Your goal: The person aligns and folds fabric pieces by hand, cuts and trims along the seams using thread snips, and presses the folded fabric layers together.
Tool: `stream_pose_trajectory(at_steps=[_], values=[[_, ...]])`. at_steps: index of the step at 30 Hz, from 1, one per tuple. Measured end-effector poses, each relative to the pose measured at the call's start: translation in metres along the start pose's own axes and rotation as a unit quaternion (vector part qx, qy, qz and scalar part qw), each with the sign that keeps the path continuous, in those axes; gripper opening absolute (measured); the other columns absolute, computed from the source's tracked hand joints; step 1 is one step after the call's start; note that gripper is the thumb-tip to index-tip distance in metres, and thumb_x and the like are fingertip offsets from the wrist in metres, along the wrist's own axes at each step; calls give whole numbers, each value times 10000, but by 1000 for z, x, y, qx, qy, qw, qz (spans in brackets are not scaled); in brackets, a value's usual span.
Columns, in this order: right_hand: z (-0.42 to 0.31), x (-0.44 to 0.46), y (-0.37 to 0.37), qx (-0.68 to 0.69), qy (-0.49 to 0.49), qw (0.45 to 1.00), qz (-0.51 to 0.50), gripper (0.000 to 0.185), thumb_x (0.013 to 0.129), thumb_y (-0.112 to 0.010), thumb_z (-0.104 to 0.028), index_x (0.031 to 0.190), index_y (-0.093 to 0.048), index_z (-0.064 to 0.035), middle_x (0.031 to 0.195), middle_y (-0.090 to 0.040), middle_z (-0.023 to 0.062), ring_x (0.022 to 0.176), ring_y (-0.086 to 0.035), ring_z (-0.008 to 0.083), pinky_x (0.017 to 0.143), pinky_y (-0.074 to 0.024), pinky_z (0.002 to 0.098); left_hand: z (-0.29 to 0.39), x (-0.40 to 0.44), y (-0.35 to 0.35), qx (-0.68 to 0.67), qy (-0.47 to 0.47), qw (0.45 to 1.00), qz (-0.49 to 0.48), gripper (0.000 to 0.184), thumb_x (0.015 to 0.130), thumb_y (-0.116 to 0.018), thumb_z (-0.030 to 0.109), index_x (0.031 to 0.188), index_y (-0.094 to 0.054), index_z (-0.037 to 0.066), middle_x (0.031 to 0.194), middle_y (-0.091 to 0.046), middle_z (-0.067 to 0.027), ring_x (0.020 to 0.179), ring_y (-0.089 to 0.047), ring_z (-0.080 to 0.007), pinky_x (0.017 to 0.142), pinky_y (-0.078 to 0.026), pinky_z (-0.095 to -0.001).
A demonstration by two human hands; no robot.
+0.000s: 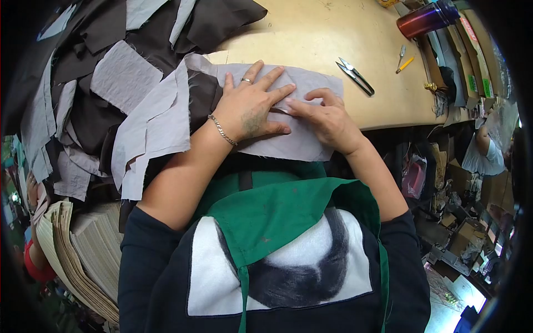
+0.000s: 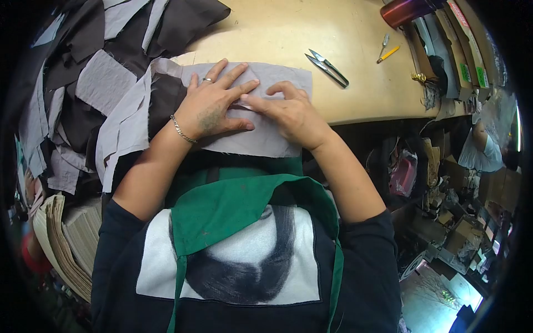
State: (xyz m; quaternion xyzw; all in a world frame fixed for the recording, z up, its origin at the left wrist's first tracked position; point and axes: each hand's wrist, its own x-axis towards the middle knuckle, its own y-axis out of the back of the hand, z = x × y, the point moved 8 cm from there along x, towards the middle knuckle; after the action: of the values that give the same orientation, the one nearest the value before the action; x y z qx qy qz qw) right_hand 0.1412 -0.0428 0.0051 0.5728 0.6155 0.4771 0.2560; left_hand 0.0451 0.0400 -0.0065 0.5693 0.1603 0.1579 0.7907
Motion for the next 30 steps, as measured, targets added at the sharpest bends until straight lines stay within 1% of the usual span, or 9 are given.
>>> stream_pose_trajectory(at_steps=[4, 7, 13, 16, 19, 22, 25, 26, 30], values=[[-15, 17, -7, 14, 32, 999, 21, 671, 716, -612, -46, 1338, -512, -278, 1007, -681, -52, 1075, -535, 242, 860, -429, 410, 0, 0, 0, 3, 4, 1000, -6, 818, 647, -736, 583, 1371, -462, 318, 1517, -299, -26, 1400, -238, -341, 978, -273, -726], [-8, 8, -3, -7, 19, 1000, -1, 654, 726, -611, -57, 1336, -513, -272, 1010, -682, -52, 1053, -542, 241, 854, -431, 402, -1, 0, 0, 0, 3, 1000, 0, 814, 647, -738, 580, 1369, -463, 325, 1519, -297, -23, 1401, -236, -341, 977, -271, -729], [7, -18, 17, -1, -23, 1000, 16, 645, 727, -586, -25, 1327, -522, -253, 997, -682, -45, 992, -552, 248, 835, -437, 410, -1, 1, -1, 1, -1, 1000, -1, 842, 633, -740, 595, 1376, -457, 318, 1520, -296, -14, 1401, -237, -339, 979, -271, -726], [2, -3, 5, 41, -12, 999, 22, 638, 731, -581, -5, 1322, -529, -241, 972, -678, -35, 953, -556, 244, 809, -448, 408, 0, 1, 1, 7, 0, 1000, -9, 846, 624, -744, 597, 1371, -466, 311, 1522, -292, -11, 1401, -235, -340, 977, -272, -725], [-8, 16, -6, 133, -12, 989, 68, 630, 737, -578, 17, 1314, -539, -233, 956, -672, -26, 923, -556, 234, 783, -460, 392, 0, 1, 3, -8, -3, 1000, 2, 824, 628, -755, 573, 1356, -486, 295, 1513, -310, -26, 1403, -239, -337, 973, -272, -729], [-6, 20, -6, 161, 2, 983, 87, 621, 728, -586, 45, 1306, -543, -177, 944, -691, 10, 842, -563, 226, 783, -477, 350, -12, 0, 3, -79, -37, 996, 7, 783, 640, -762, 547, 1331, -516, 275, 1500, -334, -44, 1402, -249, -331, 987, -245, -730], [-5, 20, -5, 163, 14, 982, 95, 615, 723, -595, 51, 1302, -544, -150, 930, -701, 22, 800, -562, 226, 789, -483, 334, -34, -9, 14, 7, -3, 1000, -12, 744, 652, -762, 527, 1311, -539, 263, 1491, -350, -57, 1398, -266, -327, 1011, -208, -726], [-6, 19, -6, 157, 18, 983, 95, 612, 722, -597, 52, 1300, -544, -142, 925, -703, 26, 788, -562, 226, 790, -484, 329, -38, -14, 16, 4, 18, 999, -26, 721, 659, -750, 539, 1305, -548, 292, 1493, -350, -45, 1393, -276, -328, 1027, -184, -721], [-10, 20, -7, 136, 31, 987, 76, 629, 704, -608, 28, 1297, -552, -175, 966, -697, -7, 836, -565, 223, 798, -476, 348, -40, -18, 16, 43, 25, 999, -19, 736, 651, -729, 580, 1322, -522, 358, 1493, -350, -17, 1393, -276, -325, 1023, -200, -723]])
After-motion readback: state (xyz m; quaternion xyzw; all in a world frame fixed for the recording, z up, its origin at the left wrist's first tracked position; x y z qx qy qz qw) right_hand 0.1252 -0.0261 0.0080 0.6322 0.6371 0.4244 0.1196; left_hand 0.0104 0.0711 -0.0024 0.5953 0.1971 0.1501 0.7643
